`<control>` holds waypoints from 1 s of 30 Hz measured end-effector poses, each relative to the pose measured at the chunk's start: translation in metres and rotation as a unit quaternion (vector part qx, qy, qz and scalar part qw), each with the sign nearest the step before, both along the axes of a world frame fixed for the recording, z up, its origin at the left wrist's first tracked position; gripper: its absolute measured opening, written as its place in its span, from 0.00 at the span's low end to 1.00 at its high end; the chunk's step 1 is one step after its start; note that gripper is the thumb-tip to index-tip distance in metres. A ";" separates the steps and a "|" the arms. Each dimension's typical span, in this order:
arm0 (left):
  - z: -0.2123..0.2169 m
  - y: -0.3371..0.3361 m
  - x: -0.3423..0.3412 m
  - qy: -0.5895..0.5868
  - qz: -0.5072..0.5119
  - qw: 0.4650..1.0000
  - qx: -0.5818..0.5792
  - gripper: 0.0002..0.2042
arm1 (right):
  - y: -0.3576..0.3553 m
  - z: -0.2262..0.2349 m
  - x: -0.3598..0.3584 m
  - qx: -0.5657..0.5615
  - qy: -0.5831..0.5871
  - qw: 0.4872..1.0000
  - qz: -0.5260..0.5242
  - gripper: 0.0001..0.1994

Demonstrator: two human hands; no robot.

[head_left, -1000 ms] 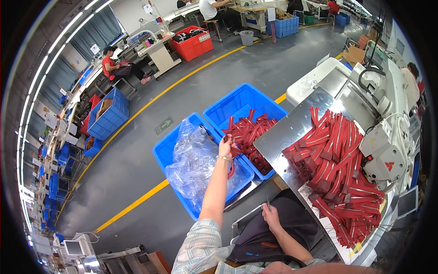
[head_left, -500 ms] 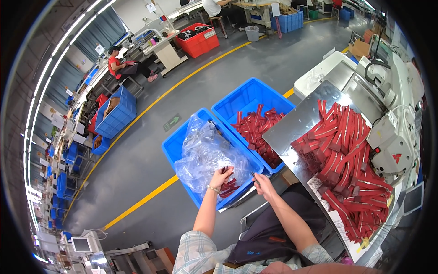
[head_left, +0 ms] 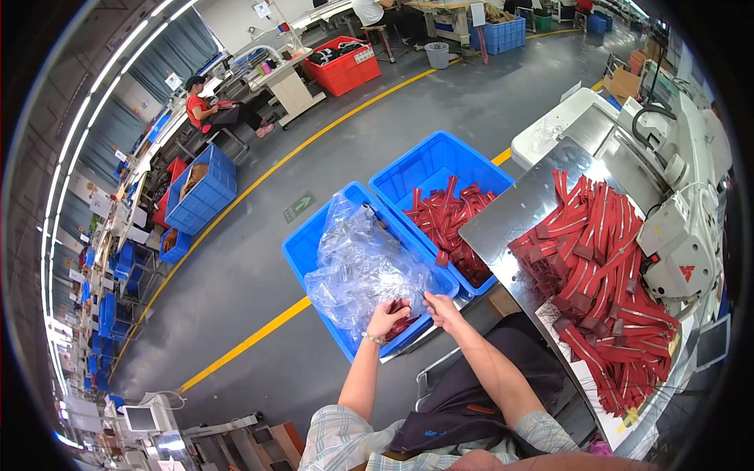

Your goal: Assembling red zipper components manually at an industrial workstation.

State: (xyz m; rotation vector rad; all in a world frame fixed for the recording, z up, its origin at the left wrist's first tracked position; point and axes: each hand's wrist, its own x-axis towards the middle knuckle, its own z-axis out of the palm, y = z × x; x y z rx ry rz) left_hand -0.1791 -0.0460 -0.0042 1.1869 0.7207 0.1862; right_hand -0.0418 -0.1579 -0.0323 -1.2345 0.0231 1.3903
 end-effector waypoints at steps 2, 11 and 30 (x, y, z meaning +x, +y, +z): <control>-0.003 -0.001 -0.003 -0.007 -0.033 0.999 -0.034 0.10 | -0.002 -0.002 -0.001 -0.001 0.005 1.000 -0.007 0.15; -0.025 0.024 -0.030 0.058 0.097 0.986 0.121 0.07 | -0.043 -0.005 -0.010 -0.007 0.020 1.000 -0.008 0.15; 0.265 -0.084 0.264 -0.409 -0.028 0.653 0.636 0.21 | -0.155 0.014 0.004 0.008 0.053 0.993 -0.105 0.15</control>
